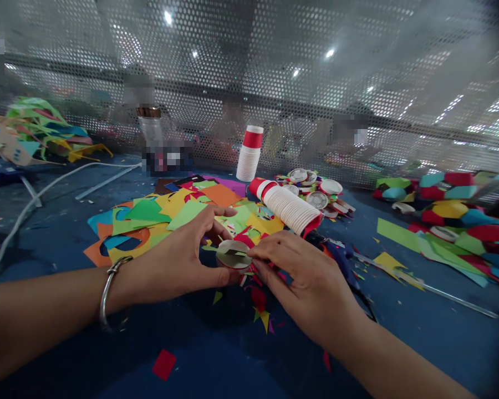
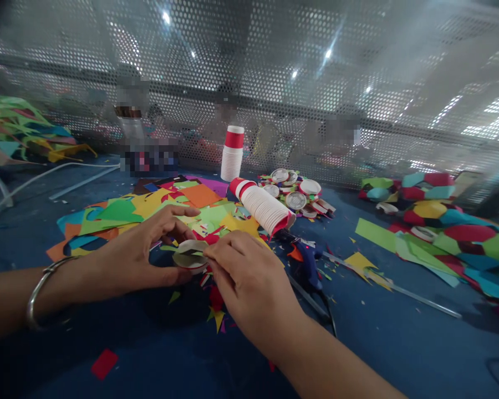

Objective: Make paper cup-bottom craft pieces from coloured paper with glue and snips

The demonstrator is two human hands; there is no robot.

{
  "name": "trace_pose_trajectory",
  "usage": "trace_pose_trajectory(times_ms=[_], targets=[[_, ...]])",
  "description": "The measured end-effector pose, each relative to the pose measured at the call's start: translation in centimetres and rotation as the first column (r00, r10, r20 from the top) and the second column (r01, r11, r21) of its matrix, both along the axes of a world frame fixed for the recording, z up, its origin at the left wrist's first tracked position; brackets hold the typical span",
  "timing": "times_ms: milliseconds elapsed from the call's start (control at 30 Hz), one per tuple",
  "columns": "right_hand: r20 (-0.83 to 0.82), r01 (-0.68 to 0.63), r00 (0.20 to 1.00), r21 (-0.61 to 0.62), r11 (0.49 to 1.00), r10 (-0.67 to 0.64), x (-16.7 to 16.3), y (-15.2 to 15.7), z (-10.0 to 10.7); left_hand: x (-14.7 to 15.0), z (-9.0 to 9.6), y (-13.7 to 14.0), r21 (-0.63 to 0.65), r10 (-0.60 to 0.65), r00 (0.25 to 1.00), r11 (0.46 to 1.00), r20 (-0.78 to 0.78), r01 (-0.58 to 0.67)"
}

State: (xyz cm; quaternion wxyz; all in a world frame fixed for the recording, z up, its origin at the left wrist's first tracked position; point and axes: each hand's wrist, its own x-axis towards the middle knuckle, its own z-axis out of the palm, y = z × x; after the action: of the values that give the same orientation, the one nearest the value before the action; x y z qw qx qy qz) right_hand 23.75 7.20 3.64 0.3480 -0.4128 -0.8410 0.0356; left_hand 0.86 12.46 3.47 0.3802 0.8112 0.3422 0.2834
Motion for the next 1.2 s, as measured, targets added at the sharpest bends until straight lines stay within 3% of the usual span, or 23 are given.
trace_pose_trajectory(times_ms=[233,533,833,1067,1200], targets=[[0.011,0.032,0.999,-0.065,0.997,-0.031,0.2,0.0,-0.1,-0.1,-0.8,0.6,-0.058,-0.043,0.997,0.997,0.068,0.047],[-0.070,0.079,0.993,-0.215,0.973,-0.096,0.3,-0.1,1.0,-0.4,-0.9,1.0,-0.016,-0.019,0.999,1.000,0.040,0.020],[-0.306,-0.019,0.934,-0.558,0.830,-0.184,0.6,0.7,0.8,-0.5,-1.1,1.2,0.034,0.026,1.000,0.999,0.007,-0.027],[-0.330,-0.019,0.917,-0.597,0.802,-0.224,0.7,1.1,0.7,-0.4,-0.7,0.9,0.006,0.023,1.000,1.000,0.004,-0.023],[-0.389,0.007,0.878,-0.571,0.821,-0.278,0.8,1.0,0.8,-0.3,-0.7,0.9,0.016,0.020,0.999,1.000,0.035,-0.021]])
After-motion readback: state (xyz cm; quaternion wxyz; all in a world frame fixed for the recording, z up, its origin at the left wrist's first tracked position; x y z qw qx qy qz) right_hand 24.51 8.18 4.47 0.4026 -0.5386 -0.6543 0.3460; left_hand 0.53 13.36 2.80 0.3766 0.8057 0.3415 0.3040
